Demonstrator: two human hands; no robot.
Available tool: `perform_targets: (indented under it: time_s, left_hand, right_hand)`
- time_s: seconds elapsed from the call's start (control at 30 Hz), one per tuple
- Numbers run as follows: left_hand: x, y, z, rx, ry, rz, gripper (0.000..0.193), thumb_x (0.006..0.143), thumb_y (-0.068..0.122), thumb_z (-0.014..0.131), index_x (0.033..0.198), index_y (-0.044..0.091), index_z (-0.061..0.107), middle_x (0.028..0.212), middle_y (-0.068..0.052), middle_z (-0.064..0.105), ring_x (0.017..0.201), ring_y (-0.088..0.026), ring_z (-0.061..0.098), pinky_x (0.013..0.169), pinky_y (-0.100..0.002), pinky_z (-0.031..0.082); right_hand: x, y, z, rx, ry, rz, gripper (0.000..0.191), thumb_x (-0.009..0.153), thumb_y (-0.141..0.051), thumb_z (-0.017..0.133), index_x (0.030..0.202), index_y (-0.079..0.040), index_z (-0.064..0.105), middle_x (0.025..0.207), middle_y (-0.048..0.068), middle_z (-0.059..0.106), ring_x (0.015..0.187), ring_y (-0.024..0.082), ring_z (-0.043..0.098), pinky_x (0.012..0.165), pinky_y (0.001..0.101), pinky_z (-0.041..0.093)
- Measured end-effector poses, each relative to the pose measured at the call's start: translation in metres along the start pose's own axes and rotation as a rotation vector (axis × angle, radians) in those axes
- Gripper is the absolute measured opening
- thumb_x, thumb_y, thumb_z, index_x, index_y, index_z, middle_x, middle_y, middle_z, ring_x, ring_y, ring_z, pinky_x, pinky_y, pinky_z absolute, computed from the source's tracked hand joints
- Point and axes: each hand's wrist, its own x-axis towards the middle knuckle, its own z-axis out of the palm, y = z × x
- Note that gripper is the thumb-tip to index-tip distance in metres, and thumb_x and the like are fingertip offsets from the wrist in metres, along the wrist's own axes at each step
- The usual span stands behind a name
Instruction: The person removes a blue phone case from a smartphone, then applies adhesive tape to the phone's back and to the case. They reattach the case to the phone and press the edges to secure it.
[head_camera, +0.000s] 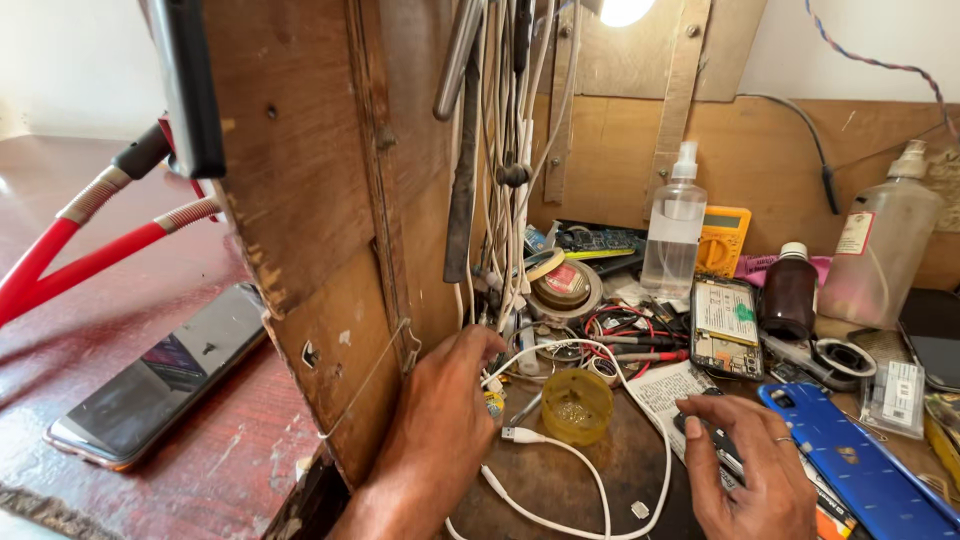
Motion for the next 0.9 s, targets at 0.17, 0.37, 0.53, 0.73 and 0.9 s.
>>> perform_targets:
  time_s: [0.17, 0.37, 0.53, 0.73, 0.9]
  left_hand:
    - [0.005, 0.000, 0.007, -0.021, -0.002, 0.105, 0.036, 0.080, -0.017, 0.049, 0.106, 0.000, 0.066, 0.107, -0.020, 0.073, 0.104, -0.037, 0.070, 0.090, -0.043, 0.055]
    - [0.004, 0.011, 0.000, -0.076, 0.052, 0.122, 0.049, 0.073, -0.019, 0.042, 0.112, 0.001, 0.065, 0.104, -0.018, 0.074, 0.098, -0.032, 0.073, 0.087, -0.040, 0.058]
    - [0.005, 0.019, 0.023, -0.048, 0.020, 0.204, 0.023, 0.089, -0.006, 0.055, 0.106, 0.001, 0.069, 0.101, -0.019, 0.076, 0.098, -0.035, 0.073, 0.084, -0.043, 0.056]
    - [0.045, 0.026, 0.103, 0.172, -0.316, 0.219, 0.011, 0.084, 0.007, 0.068, 0.088, 0.002, 0.077, 0.090, -0.025, 0.073, 0.088, -0.039, 0.072, 0.082, -0.048, 0.056]
    - [0.077, 0.032, 0.164, 0.536, -0.493, 0.215, 0.021, 0.078, 0.010, 0.074, 0.097, 0.001, 0.074, 0.100, -0.027, 0.071, 0.100, -0.041, 0.070, 0.087, -0.050, 0.056]
  right_hand:
    - [-0.004, 0.005, 0.002, -0.025, 0.032, -0.022, 0.012, 0.094, -0.009, 0.070, 0.105, -0.007, 0.073, 0.104, 0.009, 0.074, 0.106, 0.023, 0.070, 0.094, 0.0376, 0.055]
    - [-0.010, 0.009, -0.007, -0.020, 0.124, 0.028, 0.014, 0.101, -0.007, 0.069, 0.114, -0.004, 0.070, 0.102, 0.009, 0.075, 0.102, 0.020, 0.070, 0.095, 0.0330, 0.054]
    - [-0.011, 0.015, -0.013, 0.058, 0.196, 0.118, 0.016, 0.103, -0.007, 0.066, 0.118, 0.000, 0.064, 0.108, 0.009, 0.075, 0.103, 0.018, 0.072, 0.095, 0.0328, 0.054]
    - [-0.013, 0.016, -0.027, 0.046, 0.195, 0.120, 0.018, 0.101, -0.007, 0.066, 0.117, 0.000, 0.062, 0.107, 0.010, 0.075, 0.102, 0.020, 0.073, 0.091, 0.0337, 0.054]
    - [-0.007, 0.026, -0.043, 0.058, 0.194, 0.121, 0.018, 0.098, -0.006, 0.064, 0.115, 0.001, 0.062, 0.104, 0.011, 0.074, 0.099, 0.022, 0.072, 0.089, 0.0347, 0.054]
